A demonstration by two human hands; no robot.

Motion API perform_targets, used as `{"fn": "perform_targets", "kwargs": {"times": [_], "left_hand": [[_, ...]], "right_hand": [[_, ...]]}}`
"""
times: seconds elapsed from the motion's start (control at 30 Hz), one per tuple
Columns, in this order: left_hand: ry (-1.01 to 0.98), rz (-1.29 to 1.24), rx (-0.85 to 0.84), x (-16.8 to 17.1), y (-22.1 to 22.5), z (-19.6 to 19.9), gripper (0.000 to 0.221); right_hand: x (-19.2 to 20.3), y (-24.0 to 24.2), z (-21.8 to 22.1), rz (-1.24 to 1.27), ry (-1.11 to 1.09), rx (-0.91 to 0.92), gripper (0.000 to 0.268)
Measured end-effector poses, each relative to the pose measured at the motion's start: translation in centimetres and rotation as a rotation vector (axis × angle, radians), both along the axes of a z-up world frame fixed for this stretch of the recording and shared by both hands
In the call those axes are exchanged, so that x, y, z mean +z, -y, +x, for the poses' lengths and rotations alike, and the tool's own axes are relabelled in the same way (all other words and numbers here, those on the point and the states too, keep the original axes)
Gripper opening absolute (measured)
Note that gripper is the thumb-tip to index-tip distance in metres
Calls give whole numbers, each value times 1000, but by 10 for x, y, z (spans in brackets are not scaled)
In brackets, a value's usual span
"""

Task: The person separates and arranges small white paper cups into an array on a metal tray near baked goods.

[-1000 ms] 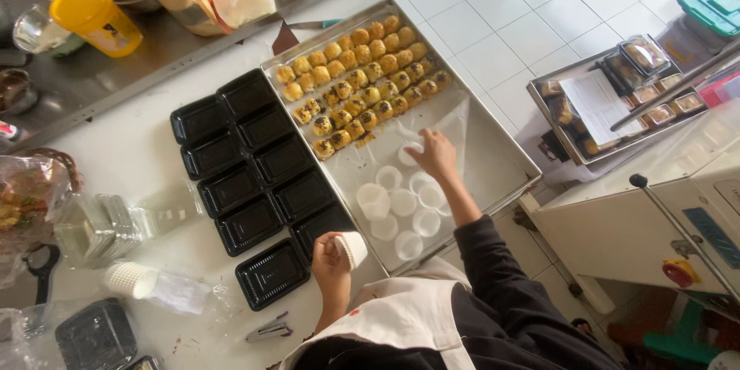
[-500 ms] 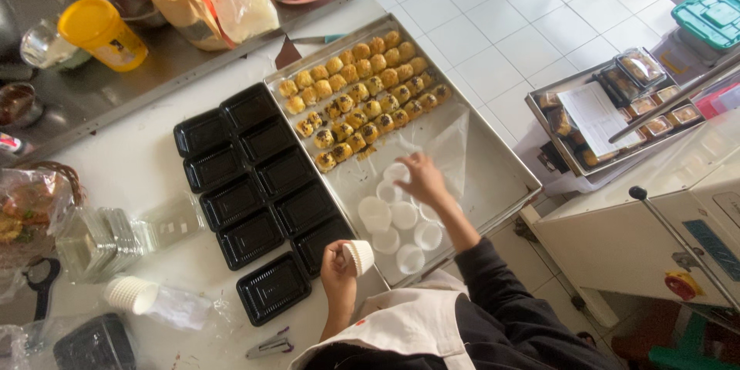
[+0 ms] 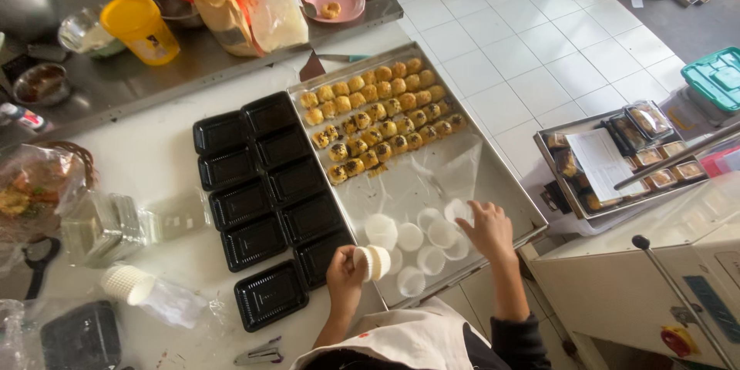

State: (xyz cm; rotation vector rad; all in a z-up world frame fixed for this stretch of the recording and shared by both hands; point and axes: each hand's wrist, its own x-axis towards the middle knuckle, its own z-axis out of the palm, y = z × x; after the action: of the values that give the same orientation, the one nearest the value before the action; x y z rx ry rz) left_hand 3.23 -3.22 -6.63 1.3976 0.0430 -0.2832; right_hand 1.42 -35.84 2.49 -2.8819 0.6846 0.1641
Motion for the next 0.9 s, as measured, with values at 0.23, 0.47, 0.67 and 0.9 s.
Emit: {"fn": "perform_targets", "kwargs": {"times": [0.23,0.47,0.67,0.9], "left_hand": [[90,-3,29,16,23,5,18],[29,-42,173,18,11,-2,28],[165,15,150,35,5,-8,25],[356,845,-155,25,-33,-22,13]], "right_hand": [[12,-119,-7,1160,256,229,56],[-7,-130,-1,1352,227,227,36],[-11,-113,-4,783,437,170,35],[18,-105,-1,410,807,129,14]]}}
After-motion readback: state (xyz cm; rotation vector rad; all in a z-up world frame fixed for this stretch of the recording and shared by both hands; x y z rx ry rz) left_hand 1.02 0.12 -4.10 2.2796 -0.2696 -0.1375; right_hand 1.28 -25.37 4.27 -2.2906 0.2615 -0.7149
